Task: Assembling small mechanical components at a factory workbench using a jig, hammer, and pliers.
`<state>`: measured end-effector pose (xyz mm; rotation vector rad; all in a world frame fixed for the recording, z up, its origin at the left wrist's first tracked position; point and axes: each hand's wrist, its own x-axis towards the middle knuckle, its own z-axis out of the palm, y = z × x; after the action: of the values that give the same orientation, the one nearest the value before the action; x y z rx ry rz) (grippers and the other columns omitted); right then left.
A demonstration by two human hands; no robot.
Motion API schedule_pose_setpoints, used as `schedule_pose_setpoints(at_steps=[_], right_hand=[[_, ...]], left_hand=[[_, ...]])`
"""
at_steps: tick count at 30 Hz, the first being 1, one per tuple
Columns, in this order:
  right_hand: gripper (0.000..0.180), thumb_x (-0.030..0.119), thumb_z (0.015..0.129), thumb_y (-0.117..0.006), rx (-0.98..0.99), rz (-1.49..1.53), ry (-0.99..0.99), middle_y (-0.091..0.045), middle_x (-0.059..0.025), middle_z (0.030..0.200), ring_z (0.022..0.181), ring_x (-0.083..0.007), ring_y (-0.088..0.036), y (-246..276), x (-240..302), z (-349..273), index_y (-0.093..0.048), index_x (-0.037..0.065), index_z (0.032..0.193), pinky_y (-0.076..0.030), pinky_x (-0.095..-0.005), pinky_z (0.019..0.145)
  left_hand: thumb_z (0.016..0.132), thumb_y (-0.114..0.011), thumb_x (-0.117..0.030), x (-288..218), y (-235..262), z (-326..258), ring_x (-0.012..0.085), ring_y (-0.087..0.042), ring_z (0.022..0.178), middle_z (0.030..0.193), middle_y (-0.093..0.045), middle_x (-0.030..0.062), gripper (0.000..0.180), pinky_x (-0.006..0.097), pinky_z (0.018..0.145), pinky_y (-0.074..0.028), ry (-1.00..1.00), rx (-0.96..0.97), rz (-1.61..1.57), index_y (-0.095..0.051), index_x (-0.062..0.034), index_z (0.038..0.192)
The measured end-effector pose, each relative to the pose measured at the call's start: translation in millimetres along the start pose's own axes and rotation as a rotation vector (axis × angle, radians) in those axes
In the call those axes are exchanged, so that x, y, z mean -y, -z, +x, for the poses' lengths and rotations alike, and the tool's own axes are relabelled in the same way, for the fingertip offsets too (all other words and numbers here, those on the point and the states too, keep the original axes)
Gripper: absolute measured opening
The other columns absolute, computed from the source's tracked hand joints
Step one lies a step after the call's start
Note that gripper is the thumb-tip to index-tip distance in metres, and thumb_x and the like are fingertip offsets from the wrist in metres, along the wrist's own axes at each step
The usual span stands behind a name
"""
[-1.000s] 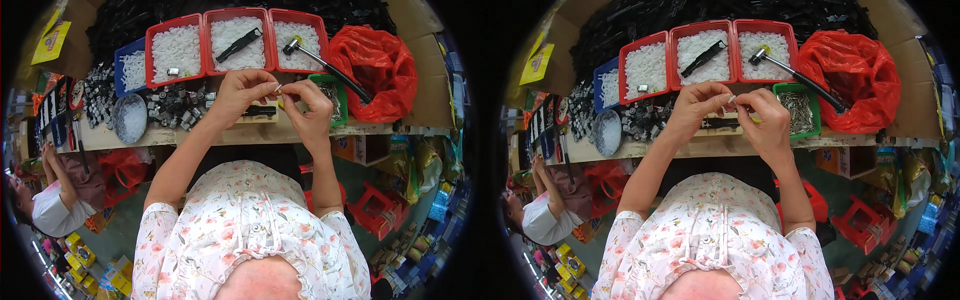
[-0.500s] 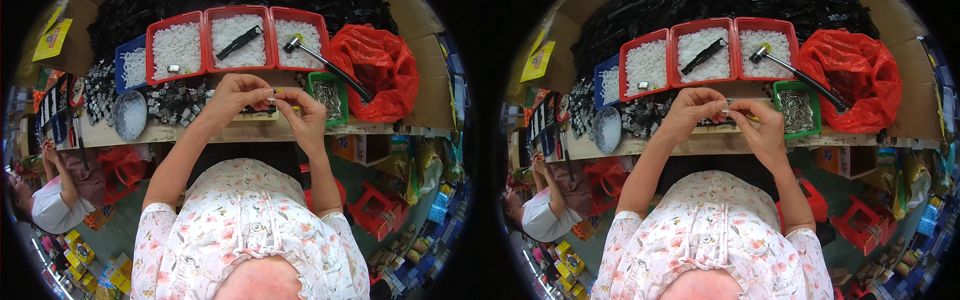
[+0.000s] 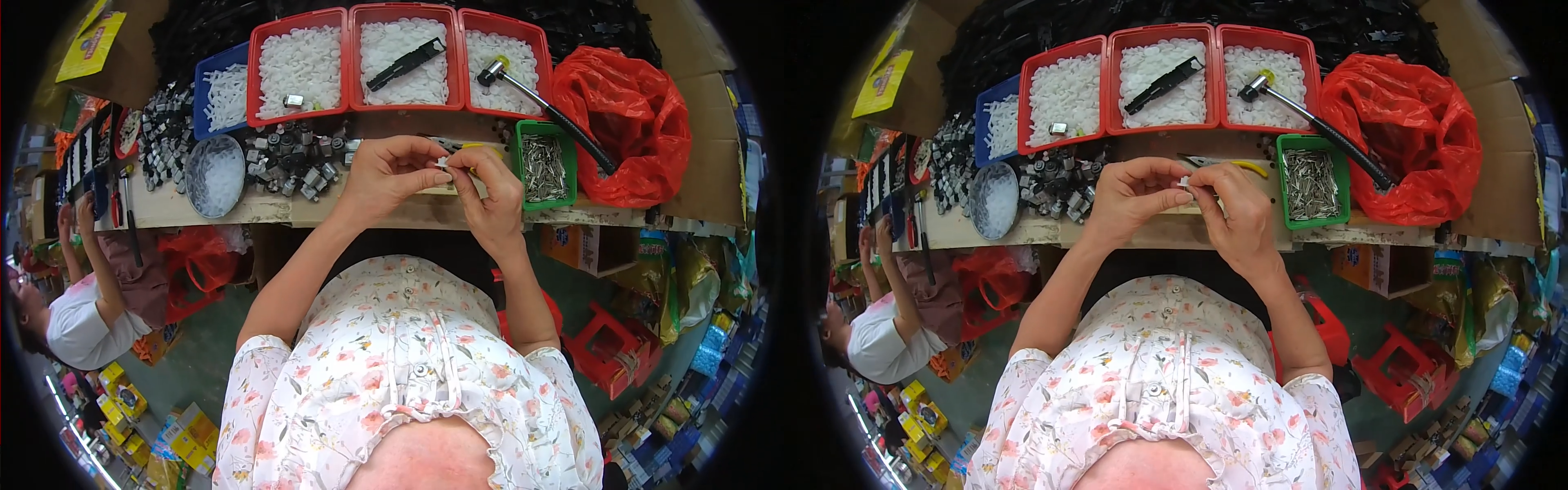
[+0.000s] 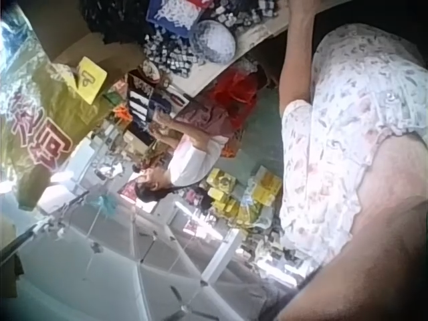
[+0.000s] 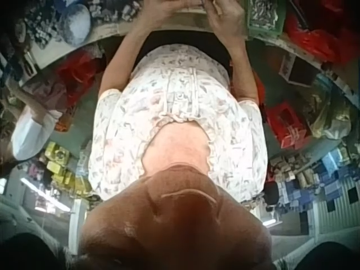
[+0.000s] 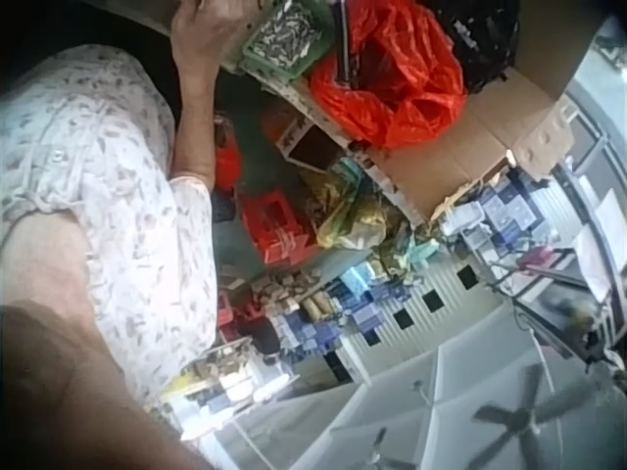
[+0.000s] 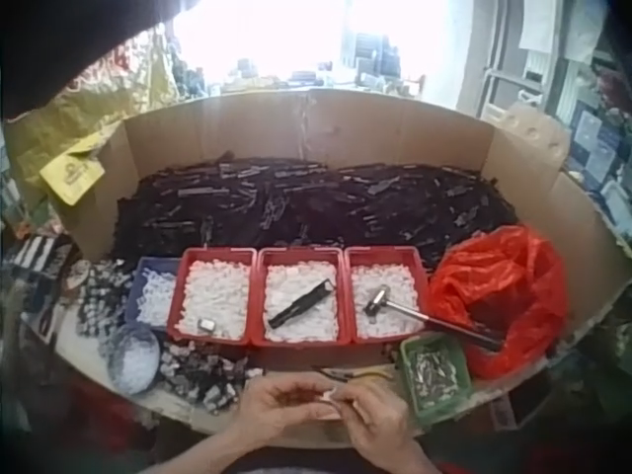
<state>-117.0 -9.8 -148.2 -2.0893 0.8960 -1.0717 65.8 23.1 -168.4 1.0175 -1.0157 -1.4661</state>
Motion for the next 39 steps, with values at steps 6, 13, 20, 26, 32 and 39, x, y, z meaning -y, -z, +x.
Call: schedule_pose_setpoints(at_steps=[6, 13, 20, 26, 32, 39], right_hand=[[0.009, -0.003, 0.086, -0.066, 0.017, 0.026, 0.0, -0.064, -0.0138, 0.087, 0.078, -0.0309, -0.064, -10, 0, -3, -0.062, 0.0, 0.094, -0.05, -0.0368, 0.068], [0.012, -0.003, 0.083, -0.069, 0.103, -0.106, 0.006, -0.061, -0.0122, 0.101, 0.088, -0.029, -0.063, -24, -23, -9, -0.065, 0.001, 0.093, -0.049, -0.0369, 0.076], [0.012, 0.006, 0.082, -0.071, 0.18, -0.227, 0.07, -0.06, -0.0102, 0.107, 0.1, -0.03, -0.059, -27, -28, -6, -0.065, 0.004, 0.092, -0.045, -0.0399, 0.082], [0.013, 0.004, 0.08, -0.07, 0.251, -0.288, 0.101, -0.06, -0.0106, 0.108, 0.103, -0.0308, -0.058, -21, -24, 4, -0.065, 0.003, 0.092, -0.045, -0.0405, 0.086], [0.014, 0.001, 0.079, -0.069, 0.364, -0.225, 0.083, -0.06, -0.0119, 0.108, 0.103, -0.0313, -0.058, -16, -28, 12, -0.065, 0.002, 0.093, -0.046, -0.0409, 0.086], [0.025, -0.001, 0.077, -0.068, 0.336, -0.272, 0.045, -0.06, -0.0125, 0.111, 0.105, -0.0325, -0.058, -11, -30, 2, -0.067, 0.003, 0.102, -0.046, -0.0416, 0.088]], left_hand=[[0.08, -0.079, -0.003, -5, 5, -11, 0.011, -0.067, 0.088, 0.099, -0.072, 0.0062, 0.031, 0.027, 0.078, -0.055, -0.127, -0.051, 0.33, -0.07, 0.0019, 0.109], [0.073, -0.082, -0.01, 6, 20, -29, 0.0269, -0.065, 0.085, 0.094, -0.066, 0.0102, 0.034, 0.035, 0.072, -0.052, -0.554, -0.198, 0.928, -0.071, -0.0035, 0.105], [0.071, -0.08, -0.009, 22, 19, -41, 0.0292, -0.062, 0.095, 0.103, -0.063, 0.0098, 0.033, 0.038, 0.077, -0.052, -0.651, -0.141, 1.201, -0.07, -0.0047, 0.102], [0.073, -0.077, -0.012, 31, 17, -37, 0.0295, -0.06, 0.103, 0.109, -0.061, 0.0096, 0.033, 0.04, 0.08, -0.052, -0.71, -0.089, 1.371, -0.07, -0.0062, 0.104], [0.076, -0.073, -0.013, 33, 17, -36, 0.0282, -0.059, 0.105, 0.111, -0.061, 0.0095, 0.031, 0.039, 0.082, -0.05, -0.717, -0.063, 1.436, -0.07, -0.006, 0.105], [0.077, -0.063, -0.01, 36, 18, -34, 0.0261, -0.057, 0.106, 0.114, -0.06, 0.0116, 0.034, 0.036, 0.083, -0.046, -0.774, -0.016, 1.437, -0.066, -0.0008, 0.11]])
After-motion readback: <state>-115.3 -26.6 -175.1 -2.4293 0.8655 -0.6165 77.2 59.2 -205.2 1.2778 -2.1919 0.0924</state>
